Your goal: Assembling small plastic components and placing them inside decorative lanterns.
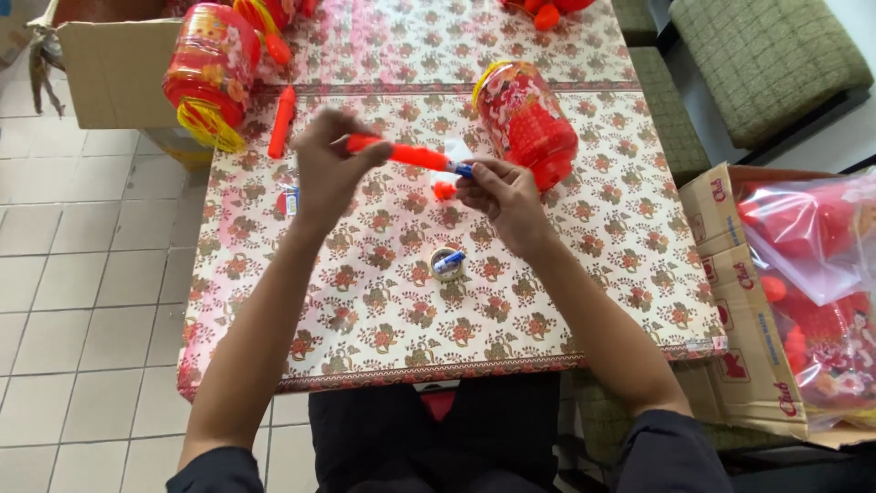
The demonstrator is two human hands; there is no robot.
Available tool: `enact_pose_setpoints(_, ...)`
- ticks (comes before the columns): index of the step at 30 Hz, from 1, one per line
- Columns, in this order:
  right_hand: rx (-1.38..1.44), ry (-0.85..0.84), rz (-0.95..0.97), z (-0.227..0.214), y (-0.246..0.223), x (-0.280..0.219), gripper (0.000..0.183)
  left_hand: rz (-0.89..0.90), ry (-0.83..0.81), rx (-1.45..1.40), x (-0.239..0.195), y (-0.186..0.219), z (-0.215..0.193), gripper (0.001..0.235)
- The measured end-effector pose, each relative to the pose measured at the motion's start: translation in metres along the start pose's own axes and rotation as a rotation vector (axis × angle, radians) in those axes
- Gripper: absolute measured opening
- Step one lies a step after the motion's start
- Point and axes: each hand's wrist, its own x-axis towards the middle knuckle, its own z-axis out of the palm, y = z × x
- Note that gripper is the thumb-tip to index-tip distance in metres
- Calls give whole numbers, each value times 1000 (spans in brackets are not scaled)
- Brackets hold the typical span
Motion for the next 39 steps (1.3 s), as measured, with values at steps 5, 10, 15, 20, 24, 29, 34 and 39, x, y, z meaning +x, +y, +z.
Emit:
enact_pose_setpoints(5,-330,-85,-161,-4,-31,-2,20,-206,235,-249,-12,1,-17,33)
enact_pose_setpoints(10,-869,-294,-274,12,-61,-20,16,-283,364,-473,-18,10,-15,27)
enact_pose_setpoints(15,-1052,-462,-184,19,-57,-46,19,-308,81,-284,-21,-2,-19,52)
enact_pose_setpoints(20,-1134,-472,-109,-1,-37,-55,15,-371,-15,-219,-28,-8,-15,45)
enact_pose_setpoints(24,-1142,-510,0,2,-36,-61,11,-410,-53,-38,-38,-3,-3,49)
enact_pose_setpoints(29,-1164,-525,-58,-7,-20,-53,12,-373,-71,-83,-38,-9,5,43)
enact_pose_setpoints(34,-1213,-503,-157,-12,-9,-45,13,-335,-93,-76,-42,-19,10,43)
enact_pose_setpoints(39,-1223,-526,-102,-11,-13,-45,19,-325,-155,12,-43,-36,12,42)
